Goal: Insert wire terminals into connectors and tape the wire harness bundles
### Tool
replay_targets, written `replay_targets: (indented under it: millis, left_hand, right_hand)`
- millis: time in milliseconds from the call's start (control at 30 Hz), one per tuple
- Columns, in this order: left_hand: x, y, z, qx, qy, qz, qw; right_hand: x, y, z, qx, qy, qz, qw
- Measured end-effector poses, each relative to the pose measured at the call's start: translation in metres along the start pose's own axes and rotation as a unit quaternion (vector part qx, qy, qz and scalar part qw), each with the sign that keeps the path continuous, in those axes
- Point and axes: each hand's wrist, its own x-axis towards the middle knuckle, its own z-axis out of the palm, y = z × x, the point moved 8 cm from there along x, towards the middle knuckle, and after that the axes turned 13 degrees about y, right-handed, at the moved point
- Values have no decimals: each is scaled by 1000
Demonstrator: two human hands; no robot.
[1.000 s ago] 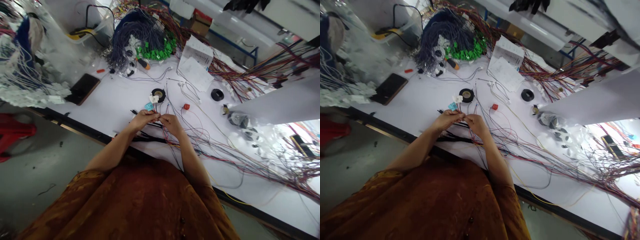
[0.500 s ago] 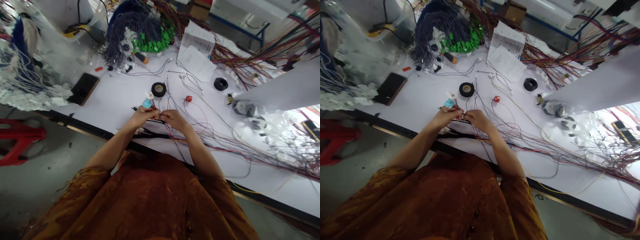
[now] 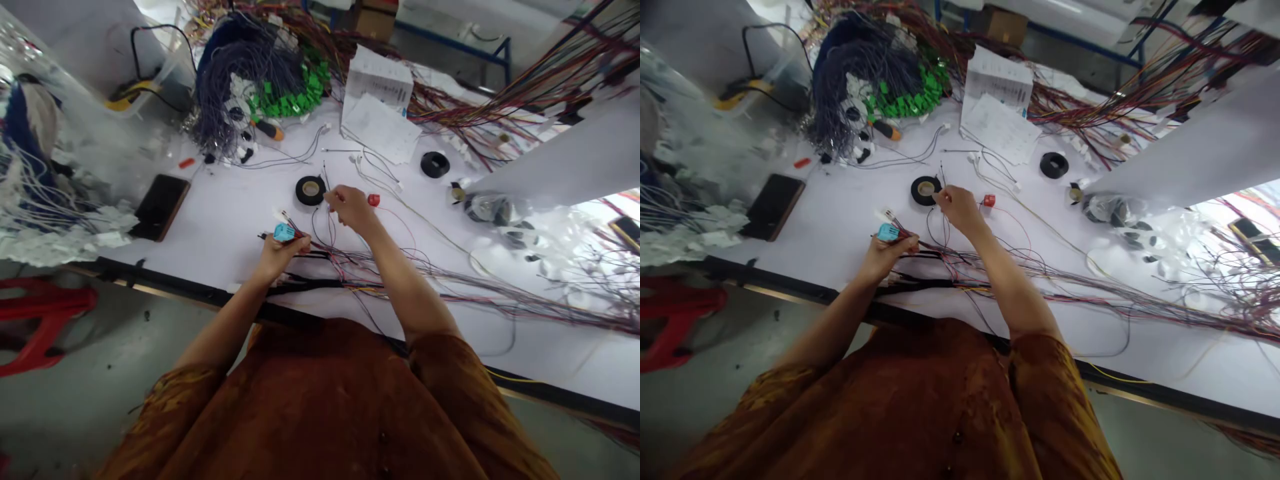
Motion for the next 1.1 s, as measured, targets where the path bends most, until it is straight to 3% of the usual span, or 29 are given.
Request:
replay_targets:
  millis: [67, 133, 233, 333, 400, 533, 633, 700, 767, 900, 1100]
  left_hand:
    - [-2, -2, 2, -4, -8, -1, 1000]
    - [-3, -5, 3, -4, -13, 0, 1000]
    - [-3, -10, 0, -8, -8, -5, 1000]
    - [-1, -14, -1, -13, -10, -9, 1000]
    - [0, -13, 0, -11, -14, -11, 1000]
    - [2, -6, 2, -14, -10, -13, 1000]
    - [3, 2, 3, -2, -9, 9, 1000]
    - [5, 4, 3, 13, -9, 18, 1000]
    - [9, 6, 3, 28, -6, 27, 999]
    - [15, 12, 3, 44, -5, 64, 997]
    - [16, 19, 8, 46, -51, 83, 994]
  right_hand:
    - [37, 5, 14, -56, 58, 36, 996]
    - [60, 7, 37, -67, 68, 70, 993]
    - [67, 1, 70, -94, 22, 78, 992]
    - [57, -11, 80, -130, -23, 34, 991]
    - [48, -20, 69, -111, -22, -4, 994]
    - [19, -36, 13, 17, 31, -59, 998]
    - [-19, -29, -12, 84, -56, -12, 995]
    - [-47, -18, -16, 112, -147, 65, 981]
    - [-68, -9, -18, 135, -192, 116, 965]
    - [-76, -3, -18, 197, -180, 137, 954]
    - [-69, -1, -9, 240, -200, 156, 937]
